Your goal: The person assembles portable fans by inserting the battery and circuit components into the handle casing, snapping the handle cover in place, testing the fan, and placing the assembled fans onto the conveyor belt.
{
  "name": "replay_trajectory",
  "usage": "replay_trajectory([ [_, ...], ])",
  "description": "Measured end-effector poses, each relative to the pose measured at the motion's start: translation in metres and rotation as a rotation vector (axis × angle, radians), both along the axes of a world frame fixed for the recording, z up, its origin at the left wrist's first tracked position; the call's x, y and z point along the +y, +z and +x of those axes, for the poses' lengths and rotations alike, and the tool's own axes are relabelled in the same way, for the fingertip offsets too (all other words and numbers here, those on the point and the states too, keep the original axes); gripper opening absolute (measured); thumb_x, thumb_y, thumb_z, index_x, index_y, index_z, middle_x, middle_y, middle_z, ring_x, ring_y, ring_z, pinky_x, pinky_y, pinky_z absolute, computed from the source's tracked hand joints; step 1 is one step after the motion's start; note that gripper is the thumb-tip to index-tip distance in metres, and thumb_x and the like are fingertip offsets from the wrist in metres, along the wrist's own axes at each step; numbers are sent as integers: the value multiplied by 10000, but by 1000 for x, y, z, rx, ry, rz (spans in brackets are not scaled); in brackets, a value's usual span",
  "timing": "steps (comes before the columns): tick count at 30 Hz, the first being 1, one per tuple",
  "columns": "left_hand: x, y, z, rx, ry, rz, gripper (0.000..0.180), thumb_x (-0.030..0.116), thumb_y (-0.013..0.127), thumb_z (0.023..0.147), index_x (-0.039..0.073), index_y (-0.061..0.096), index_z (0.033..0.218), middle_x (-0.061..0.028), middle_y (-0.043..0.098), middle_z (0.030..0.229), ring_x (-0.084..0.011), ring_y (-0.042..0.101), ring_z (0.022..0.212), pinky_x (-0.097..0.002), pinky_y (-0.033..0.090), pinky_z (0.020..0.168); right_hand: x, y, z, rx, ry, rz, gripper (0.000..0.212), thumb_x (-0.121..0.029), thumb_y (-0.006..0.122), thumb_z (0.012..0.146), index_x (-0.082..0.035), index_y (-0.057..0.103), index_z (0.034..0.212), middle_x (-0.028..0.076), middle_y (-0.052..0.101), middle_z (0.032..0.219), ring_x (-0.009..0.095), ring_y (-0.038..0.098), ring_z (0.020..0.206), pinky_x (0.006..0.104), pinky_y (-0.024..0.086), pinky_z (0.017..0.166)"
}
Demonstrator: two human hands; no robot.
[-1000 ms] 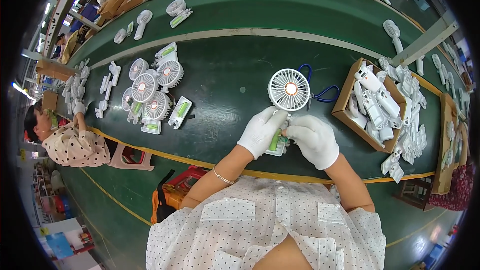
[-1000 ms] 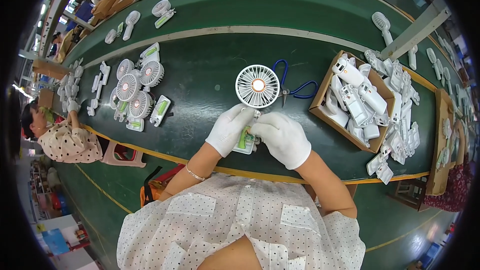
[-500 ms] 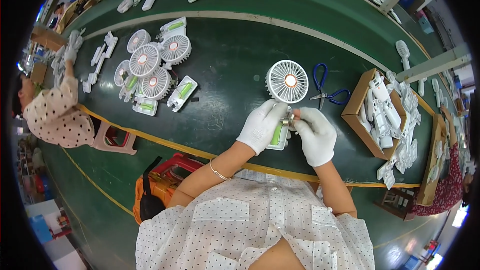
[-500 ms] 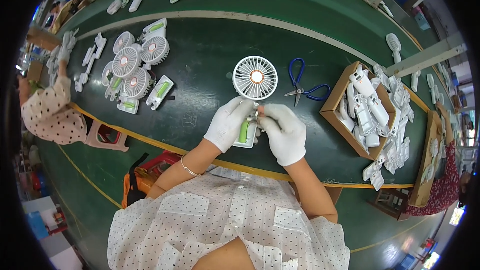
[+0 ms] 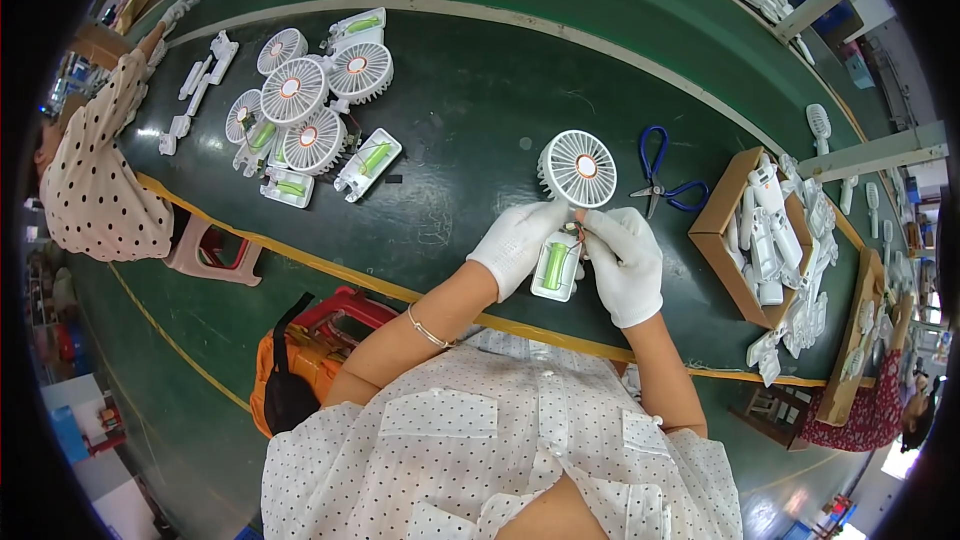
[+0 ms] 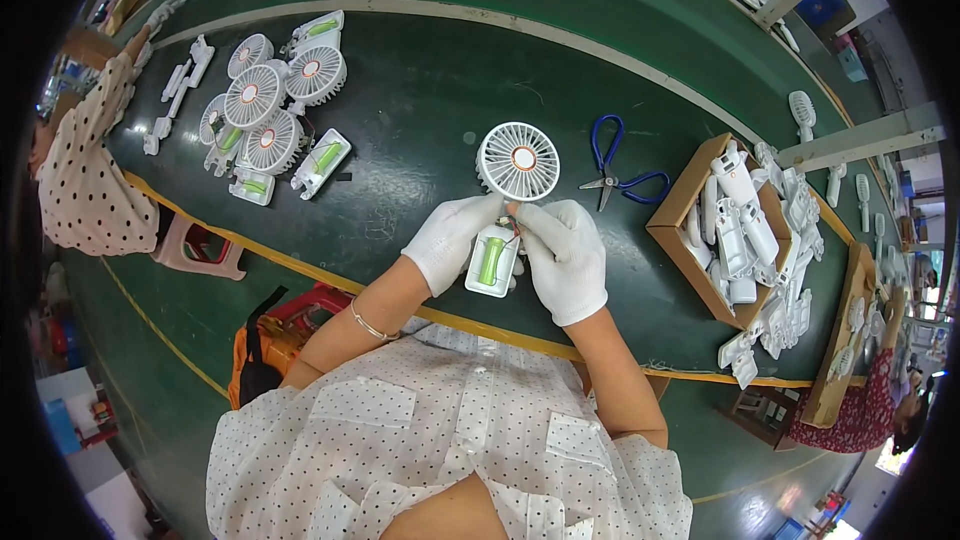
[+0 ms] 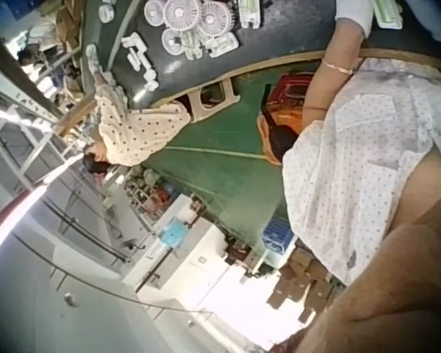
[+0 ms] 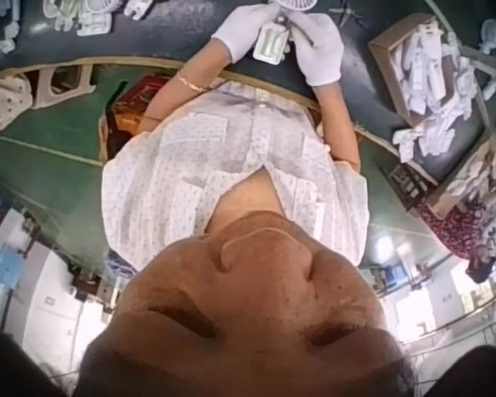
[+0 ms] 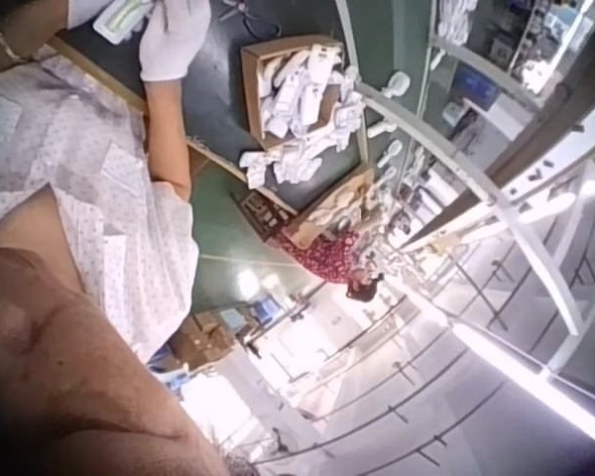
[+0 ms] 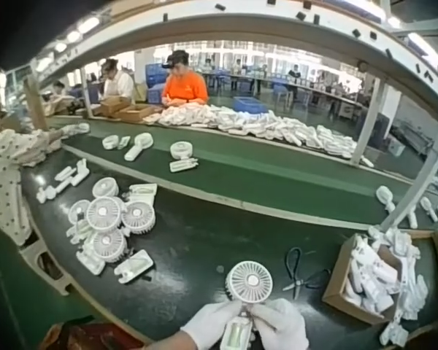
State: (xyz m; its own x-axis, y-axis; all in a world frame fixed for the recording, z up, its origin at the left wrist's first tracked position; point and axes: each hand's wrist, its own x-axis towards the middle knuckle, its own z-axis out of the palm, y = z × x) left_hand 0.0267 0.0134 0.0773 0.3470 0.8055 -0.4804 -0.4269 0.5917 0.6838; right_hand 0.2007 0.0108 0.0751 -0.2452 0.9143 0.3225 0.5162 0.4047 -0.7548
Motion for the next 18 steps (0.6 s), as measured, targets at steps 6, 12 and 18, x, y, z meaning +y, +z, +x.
replay_trajectory([
  [6, 2, -29, -2, -33, 12, 41, 290, 273, 573, 960, -7, 620, 1020, -106, 663, 909, -213, 698, 766, -343, 589, 675, -2, 1, -8, -234, 28, 248, 226, 12, 696, 787, -90, 735, 985, 59, 586, 788, 245, 569, 728, 354, 444, 633],
  [12, 1, -31, -11, 605, -177, 630, 141, 171, 652, 901, 52, 635, 974, -92, 672, 904, -188, 681, 787, -361, 552, 701, -5, -2, -10, -341, 71, 328, 199, -49, 716, 783, -111, 732, 971, 49, 571, 798, 253, 553, 734, 367, 438, 623],
  [18, 6, -45, -10, 300, -118, 372, 184, 228, 615, 946, 50, 645, 981, -74, 679, 956, -185, 667, 871, -343, 542, 781, -8, -1, -13, -400, 114, 354, 235, -73, 726, 772, -133, 730, 999, 52, 582, 827, 261, 567, 751, 369, 458, 634],
])
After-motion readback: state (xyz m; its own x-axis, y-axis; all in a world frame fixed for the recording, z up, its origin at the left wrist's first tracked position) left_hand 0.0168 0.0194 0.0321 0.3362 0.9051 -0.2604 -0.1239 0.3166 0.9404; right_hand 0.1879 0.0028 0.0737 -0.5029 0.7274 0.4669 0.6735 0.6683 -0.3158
